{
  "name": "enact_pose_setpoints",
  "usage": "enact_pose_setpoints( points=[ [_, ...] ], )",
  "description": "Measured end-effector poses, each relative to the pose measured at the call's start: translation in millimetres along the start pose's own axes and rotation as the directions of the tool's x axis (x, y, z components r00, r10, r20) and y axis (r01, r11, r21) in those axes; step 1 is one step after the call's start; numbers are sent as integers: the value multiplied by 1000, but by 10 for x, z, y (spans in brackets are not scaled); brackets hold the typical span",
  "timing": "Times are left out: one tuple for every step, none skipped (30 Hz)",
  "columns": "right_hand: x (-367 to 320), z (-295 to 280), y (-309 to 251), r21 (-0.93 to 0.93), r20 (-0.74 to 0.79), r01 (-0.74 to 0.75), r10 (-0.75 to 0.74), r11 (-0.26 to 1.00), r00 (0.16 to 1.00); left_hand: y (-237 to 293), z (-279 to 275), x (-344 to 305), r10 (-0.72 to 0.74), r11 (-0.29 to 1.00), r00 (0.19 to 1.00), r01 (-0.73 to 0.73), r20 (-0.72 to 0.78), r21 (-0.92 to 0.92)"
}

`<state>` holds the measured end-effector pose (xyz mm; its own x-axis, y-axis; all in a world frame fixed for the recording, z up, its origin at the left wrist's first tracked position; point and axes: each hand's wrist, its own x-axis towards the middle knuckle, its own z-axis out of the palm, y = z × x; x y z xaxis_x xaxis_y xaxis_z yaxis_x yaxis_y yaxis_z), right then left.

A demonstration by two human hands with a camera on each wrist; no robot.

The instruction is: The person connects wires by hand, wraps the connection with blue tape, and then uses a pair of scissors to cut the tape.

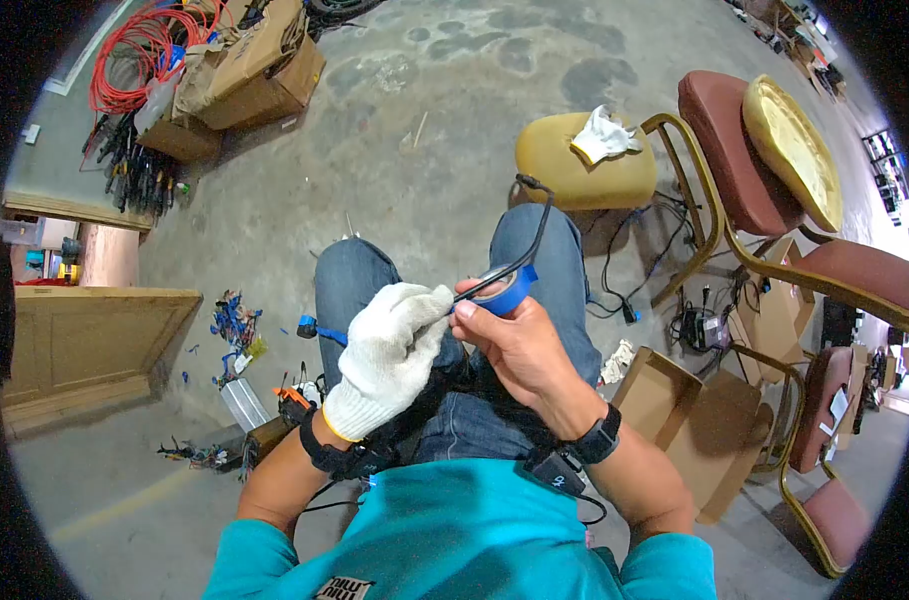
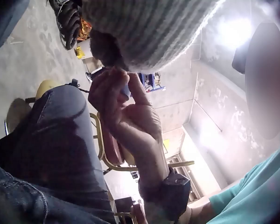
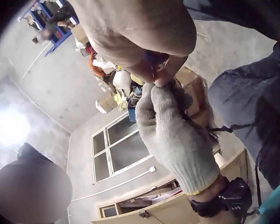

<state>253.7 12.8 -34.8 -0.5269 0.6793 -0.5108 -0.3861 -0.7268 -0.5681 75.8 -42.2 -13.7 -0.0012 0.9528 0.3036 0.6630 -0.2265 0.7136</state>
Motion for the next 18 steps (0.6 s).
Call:
enact_pose_setpoints(
  points=[
    [6, 7, -2, -4, -23, -9, 9, 1000, 1000, -8, -4, 12, 30, 999, 999, -30, 12, 12],
    [14, 4, -6, -3, -29, -12, 12, 1000, 1000, -10, -6, 8, 59, 998, 998, -60, 24, 21],
    [29, -6, -16, -27, -14, -18, 18, 999, 1000, -15, -2, -7, 57, 998, 998, -58, 27, 16],
    [27, -26, -15, -51, 0, -23, 23, 998, 1000, -23, 9, -26, 12, 999, 1000, -11, 23, -45],
    [13, -58, 3, -53, -8, -24, 23, 998, 1000, -16, 24, -29, -33, 994, 999, 35, 21, -107],
    [20, -86, 19, -83, 13, 16, -15, 996, 1000, -3, 30, -8, -30, 993, 999, 32, 19, -111],
    [29, -96, 33, -111, 39, 52, -47, 993, 998, 23, 7, 7, -195, 949, 976, 212, 97, -233],
    [3, -95, 52, -109, 37, 41, -37, 993, 999, 74, -38, 1, -347, 856, 916, 396, 199, -333],
    [-2, -93, 33, -143, 41, 50, -45, 988, 998, 108, -79, 32, -463, 725, 831, 555, 308, -408],
    [-4, -96, 13, -178, 45, 61, -54, 982, 998, 93, -153, 90, -408, 754, 814, 556, 413, -349],
    [-12, -101, 11, -179, 45, 60, -53, 982, 998, 73, -176, 111, -409, 754, 814, 556, 413, -350],
    [-24, -106, 18, -219, 54, 84, -73, 972, 996, 59, -191, 117, -399, 723, 775, 594, 489, -351],
    [-28, -114, 18, -258, 66, 107, -93, 960, 993, 40, -208, 132, -385, 693, 733, 631, 561, -349],
    [-41, -123, 12, -258, 66, 106, -92, 960, 994, 26, -246, 161, -386, 692, 732, 632, 561, -349],
    [-51, -130, -9, -322, 97, 122, -96, 939, 991, 17, -299, 208, -399, 590, 616, 739, 679, -324],
    [-60, -138, -23, -383, 127, 139, -97, 913, 987, 1, -332, 247, -389, 482, 486, 832, 782, -277],
    [-59, -144, -33, -384, 130, 139, -96, 913, 987, -35, -341, 282, -391, 481, 488, 831, 780, -278],
    [-46, -147, -53, -433, 160, 169, -109, 886, 981, -74, -346, 322, -332, 493, 447, 833, 830, -251]
  ],
)
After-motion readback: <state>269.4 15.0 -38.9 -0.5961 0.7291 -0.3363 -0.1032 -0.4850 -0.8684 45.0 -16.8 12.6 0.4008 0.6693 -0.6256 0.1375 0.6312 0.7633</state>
